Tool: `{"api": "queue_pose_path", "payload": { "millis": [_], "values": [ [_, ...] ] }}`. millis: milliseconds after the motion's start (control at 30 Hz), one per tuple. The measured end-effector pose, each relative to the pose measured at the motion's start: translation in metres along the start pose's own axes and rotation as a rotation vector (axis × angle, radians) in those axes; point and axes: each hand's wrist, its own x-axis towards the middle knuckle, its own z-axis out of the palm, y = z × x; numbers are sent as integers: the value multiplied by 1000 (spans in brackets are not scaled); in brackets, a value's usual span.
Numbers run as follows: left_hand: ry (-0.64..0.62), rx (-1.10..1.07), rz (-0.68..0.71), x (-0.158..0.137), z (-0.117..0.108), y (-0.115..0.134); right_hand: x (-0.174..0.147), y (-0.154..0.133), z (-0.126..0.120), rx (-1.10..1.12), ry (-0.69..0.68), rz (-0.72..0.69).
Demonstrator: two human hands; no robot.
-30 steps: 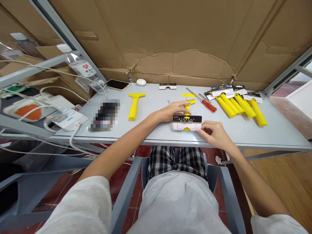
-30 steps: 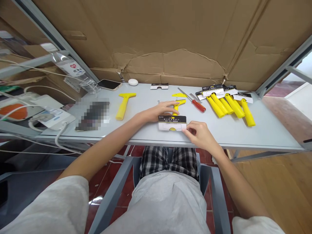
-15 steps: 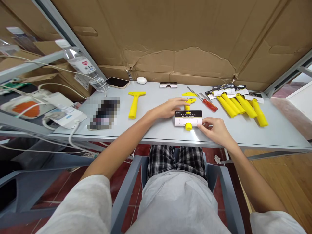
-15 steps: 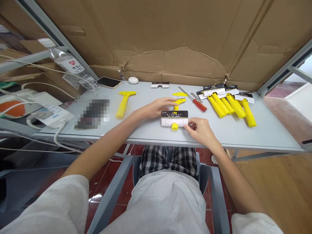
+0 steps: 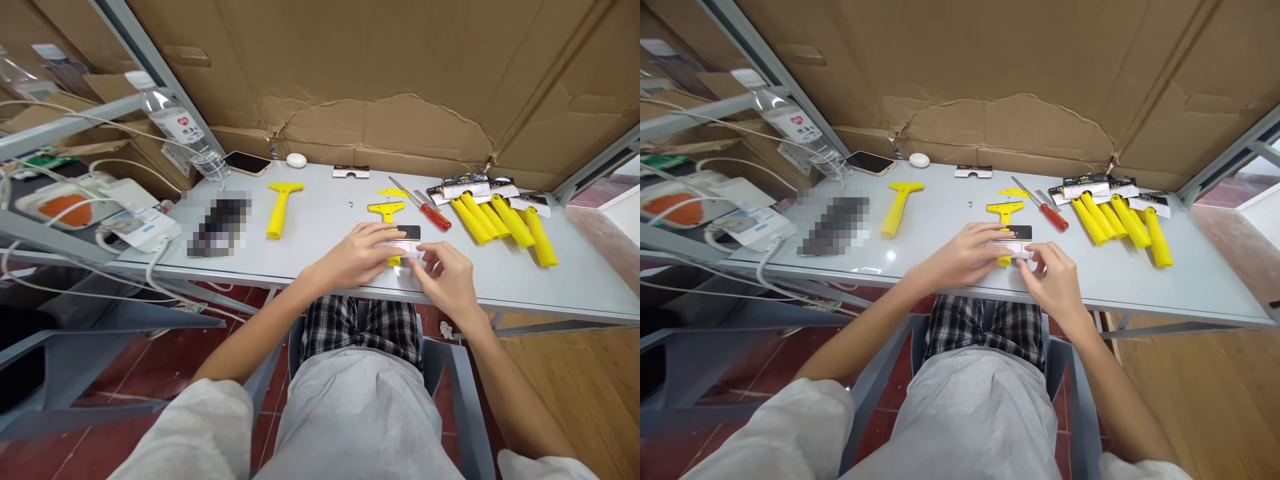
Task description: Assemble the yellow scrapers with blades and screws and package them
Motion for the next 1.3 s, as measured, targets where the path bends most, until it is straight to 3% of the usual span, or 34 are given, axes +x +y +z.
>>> {"api": "queue_pose_path", "payload": {
  "millis": [167,433,667,1000,1300],
  "values": [
    [-89,10,-27,3,10,-7,-10,-14,19,-54,-34,-42],
    [-120,-106,-67,-6,21,-9,-3,-24,30,-283,-117,101],
    [-87,-62,-60,-5,30,-9,2,-40,33,-430,-167,227],
    [-131,119,-52,-2,28,-7,-11,-34,39,-422,-61,143],
    [-154,186,-112,6,26,-12,-37,-39,29,-387,-9,113]
  ]
}}
